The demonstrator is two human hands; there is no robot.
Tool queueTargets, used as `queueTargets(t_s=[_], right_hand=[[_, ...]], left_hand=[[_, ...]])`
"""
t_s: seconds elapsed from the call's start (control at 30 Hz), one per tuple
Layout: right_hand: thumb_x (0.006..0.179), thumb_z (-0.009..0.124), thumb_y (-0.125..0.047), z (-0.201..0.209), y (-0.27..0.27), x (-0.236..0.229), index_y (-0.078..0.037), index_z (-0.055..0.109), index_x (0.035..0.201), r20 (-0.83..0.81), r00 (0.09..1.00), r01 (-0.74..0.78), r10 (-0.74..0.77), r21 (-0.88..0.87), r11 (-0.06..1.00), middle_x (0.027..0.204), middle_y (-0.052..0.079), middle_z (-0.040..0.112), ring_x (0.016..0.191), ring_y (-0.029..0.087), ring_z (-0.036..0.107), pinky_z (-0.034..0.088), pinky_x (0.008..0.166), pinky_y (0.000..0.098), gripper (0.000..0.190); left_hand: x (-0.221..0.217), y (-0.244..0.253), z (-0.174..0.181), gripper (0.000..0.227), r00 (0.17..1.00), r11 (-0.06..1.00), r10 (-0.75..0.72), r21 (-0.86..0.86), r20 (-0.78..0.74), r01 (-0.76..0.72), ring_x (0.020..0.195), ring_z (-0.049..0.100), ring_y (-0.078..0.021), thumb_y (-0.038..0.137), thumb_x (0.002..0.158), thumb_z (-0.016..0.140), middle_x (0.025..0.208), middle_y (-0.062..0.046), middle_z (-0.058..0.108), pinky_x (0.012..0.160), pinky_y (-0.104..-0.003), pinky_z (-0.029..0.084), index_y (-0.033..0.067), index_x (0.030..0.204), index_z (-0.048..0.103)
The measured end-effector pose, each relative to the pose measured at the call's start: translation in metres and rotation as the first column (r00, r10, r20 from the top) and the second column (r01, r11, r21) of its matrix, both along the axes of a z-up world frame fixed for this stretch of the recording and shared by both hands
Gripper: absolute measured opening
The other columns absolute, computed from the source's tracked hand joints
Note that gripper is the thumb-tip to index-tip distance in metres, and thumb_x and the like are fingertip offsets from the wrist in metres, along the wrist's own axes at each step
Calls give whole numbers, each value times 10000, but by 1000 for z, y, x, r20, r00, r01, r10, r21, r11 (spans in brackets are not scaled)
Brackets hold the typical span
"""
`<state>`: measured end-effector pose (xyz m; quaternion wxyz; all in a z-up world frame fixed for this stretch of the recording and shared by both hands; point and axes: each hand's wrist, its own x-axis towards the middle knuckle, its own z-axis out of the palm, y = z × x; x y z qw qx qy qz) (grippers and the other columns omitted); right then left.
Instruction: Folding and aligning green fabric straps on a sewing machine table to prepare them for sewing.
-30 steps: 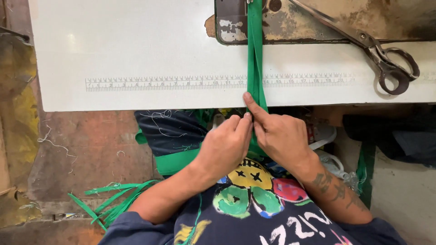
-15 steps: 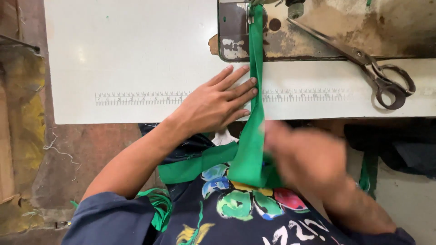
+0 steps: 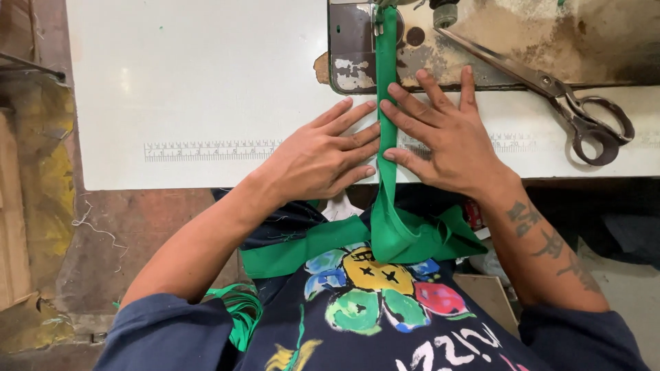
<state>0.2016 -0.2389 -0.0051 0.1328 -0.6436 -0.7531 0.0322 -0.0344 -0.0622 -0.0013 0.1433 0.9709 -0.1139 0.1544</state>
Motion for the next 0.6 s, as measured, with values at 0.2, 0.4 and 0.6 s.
queueTargets(t_s=[0.2,0.4,0.6], right_hand=[[1178,616,-648,5,-7,-8,-357,227,1780,-7,1000,7,-7,-9,1000,1856,-90,151,1733,210,29,-148,1312,751,773],[1180,683,-598,11,-6,-7,-403,267,1757,22,999,48,-48,-1,999,1856,-59,225,1738,275,100,-108,1260,852,738],[1180,726,-600,15,21,16,-399,318,1753,62,998,21,-19,-37,999,1848,-44,249,1733,336,140,-90,1262,841,732]], left_hand=[[-3,-3,1,535,999,1000,-7,20,32,6,1586,409,-411,413,1199,511,1513,-167,704,1368,-571,225,-1,1458,730],[-1,8,2,575,998,999,-18,46,55,16,1529,498,-420,509,1184,494,1462,-113,751,1345,-606,270,67,1417,777],[20,37,3,537,999,998,-12,60,34,10,1532,490,-412,522,1179,500,1456,-77,754,1346,-607,254,141,1444,769]])
